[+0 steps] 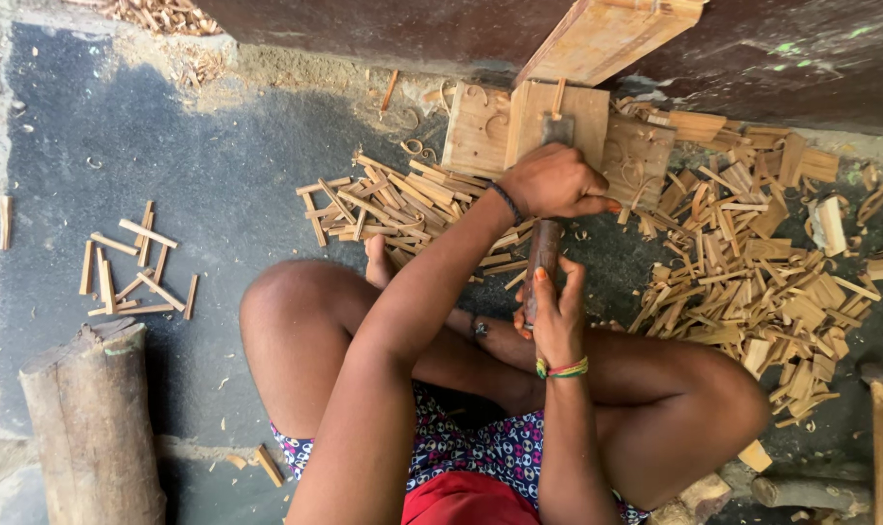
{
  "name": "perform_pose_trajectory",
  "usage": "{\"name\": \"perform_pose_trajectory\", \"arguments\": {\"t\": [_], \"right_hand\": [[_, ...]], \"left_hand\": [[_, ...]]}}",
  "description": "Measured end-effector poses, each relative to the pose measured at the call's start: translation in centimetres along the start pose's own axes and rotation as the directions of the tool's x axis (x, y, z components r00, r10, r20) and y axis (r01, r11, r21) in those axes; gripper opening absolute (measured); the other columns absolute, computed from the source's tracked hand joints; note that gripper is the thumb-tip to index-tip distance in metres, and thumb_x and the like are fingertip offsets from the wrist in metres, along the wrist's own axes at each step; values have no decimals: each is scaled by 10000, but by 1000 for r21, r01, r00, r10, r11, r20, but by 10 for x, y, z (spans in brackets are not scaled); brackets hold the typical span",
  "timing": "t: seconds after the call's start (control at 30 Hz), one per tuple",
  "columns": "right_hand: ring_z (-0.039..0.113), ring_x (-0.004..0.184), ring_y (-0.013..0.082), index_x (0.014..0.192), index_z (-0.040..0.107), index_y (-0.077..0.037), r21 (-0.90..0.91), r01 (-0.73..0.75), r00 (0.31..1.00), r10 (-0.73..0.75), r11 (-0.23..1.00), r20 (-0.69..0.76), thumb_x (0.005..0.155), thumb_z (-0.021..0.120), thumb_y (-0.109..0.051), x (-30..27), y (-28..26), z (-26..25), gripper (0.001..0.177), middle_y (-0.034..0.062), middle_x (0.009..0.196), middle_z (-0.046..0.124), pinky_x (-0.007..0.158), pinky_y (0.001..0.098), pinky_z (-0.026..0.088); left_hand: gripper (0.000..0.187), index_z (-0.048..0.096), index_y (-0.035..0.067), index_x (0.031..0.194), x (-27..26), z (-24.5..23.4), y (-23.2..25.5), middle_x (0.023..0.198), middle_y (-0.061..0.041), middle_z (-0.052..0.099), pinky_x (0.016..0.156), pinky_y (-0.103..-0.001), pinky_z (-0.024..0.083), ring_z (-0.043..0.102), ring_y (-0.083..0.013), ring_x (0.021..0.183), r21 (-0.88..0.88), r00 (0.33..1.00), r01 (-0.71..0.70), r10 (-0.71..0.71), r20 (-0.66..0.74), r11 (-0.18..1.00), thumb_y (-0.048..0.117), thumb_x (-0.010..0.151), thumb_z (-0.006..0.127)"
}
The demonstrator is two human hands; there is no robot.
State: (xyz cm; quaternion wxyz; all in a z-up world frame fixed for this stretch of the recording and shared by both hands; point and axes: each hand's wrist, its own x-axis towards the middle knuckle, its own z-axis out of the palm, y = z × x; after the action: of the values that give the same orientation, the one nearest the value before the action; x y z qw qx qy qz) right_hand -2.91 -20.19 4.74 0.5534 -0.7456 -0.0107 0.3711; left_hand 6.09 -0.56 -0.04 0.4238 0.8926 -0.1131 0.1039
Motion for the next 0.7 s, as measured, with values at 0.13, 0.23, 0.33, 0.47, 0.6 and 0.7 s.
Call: {"name": "perform_pose_trajectory", "arguments": {"t": [0.13, 0.23, 0.33, 0.47, 0.6, 0.7], "right_hand": [[516, 417, 135, 1282, 369, -106, -1, 12, 1000, -12, 1000, -6, 1057, 496, -269, 3, 3, 2, 306, 104, 754, 594, 319, 264, 355], [523, 420, 134, 1289, 381, -117, 2, 17, 1000, -17, 1000, -24, 1063, 506, -301, 15, 0, 4, 318, 103, 746, 597, 323, 264, 353], [524, 421, 137, 1307, 397, -126, 21, 67, 998, -67, 998, -16, 1059, 517, -313, 42, -14, 4, 333, 101, 750, 602, 323, 268, 357], [502, 400, 149, 1297, 388, -120, -4, 50, 998, -50, 999, -37, 1051, 530, -308, 44, -1, 7, 341, 107, 735, 601, 313, 274, 345], [520, 409, 144, 1310, 377, -156, 94, 77, 997, -77, 993, -7, 1041, 523, -307, 49, 10, 4, 342, 98, 738, 599, 310, 269, 346], [509, 417, 149, 1310, 424, -144, 119, 139, 990, -139, 983, -9, 1054, 556, -296, 54, 20, 3, 326, 110, 748, 594, 320, 278, 352]], "left_hand": [[458, 689, 131, 651, -1, 6, -7, 579, -69, 667, 570, -453, 511, 646, -296, 542, 14, 989, -120, 121, -89, 993, 469, 958, 650], [419, 728, 167, 694, 13, 0, -15, 606, -62, 684, 537, -443, 509, 645, -284, 513, -24, 1000, -6, 5, -18, 1000, 489, 949, 647], [467, 734, 147, 683, 31, -15, -29, 604, -101, 666, 558, -452, 504, 642, -306, 551, 38, 1000, -8, 8, 3, 999, 528, 945, 669], [424, 742, 135, 721, 29, -3, -37, 674, -85, 703, 570, -455, 511, 665, -302, 595, 48, 997, -46, 49, -53, 998, 479, 957, 670], [329, 782, 165, 829, 28, -4, -34, 745, -63, 747, 552, -437, 530, 692, -285, 601, 36, 981, -98, 102, -168, 995, 466, 918, 685], [334, 794, 148, 877, 21, -1, -27, 771, -88, 751, 584, -445, 537, 702, -298, 654, 71, 981, -57, 69, -180, 996, 463, 924, 696]]}}
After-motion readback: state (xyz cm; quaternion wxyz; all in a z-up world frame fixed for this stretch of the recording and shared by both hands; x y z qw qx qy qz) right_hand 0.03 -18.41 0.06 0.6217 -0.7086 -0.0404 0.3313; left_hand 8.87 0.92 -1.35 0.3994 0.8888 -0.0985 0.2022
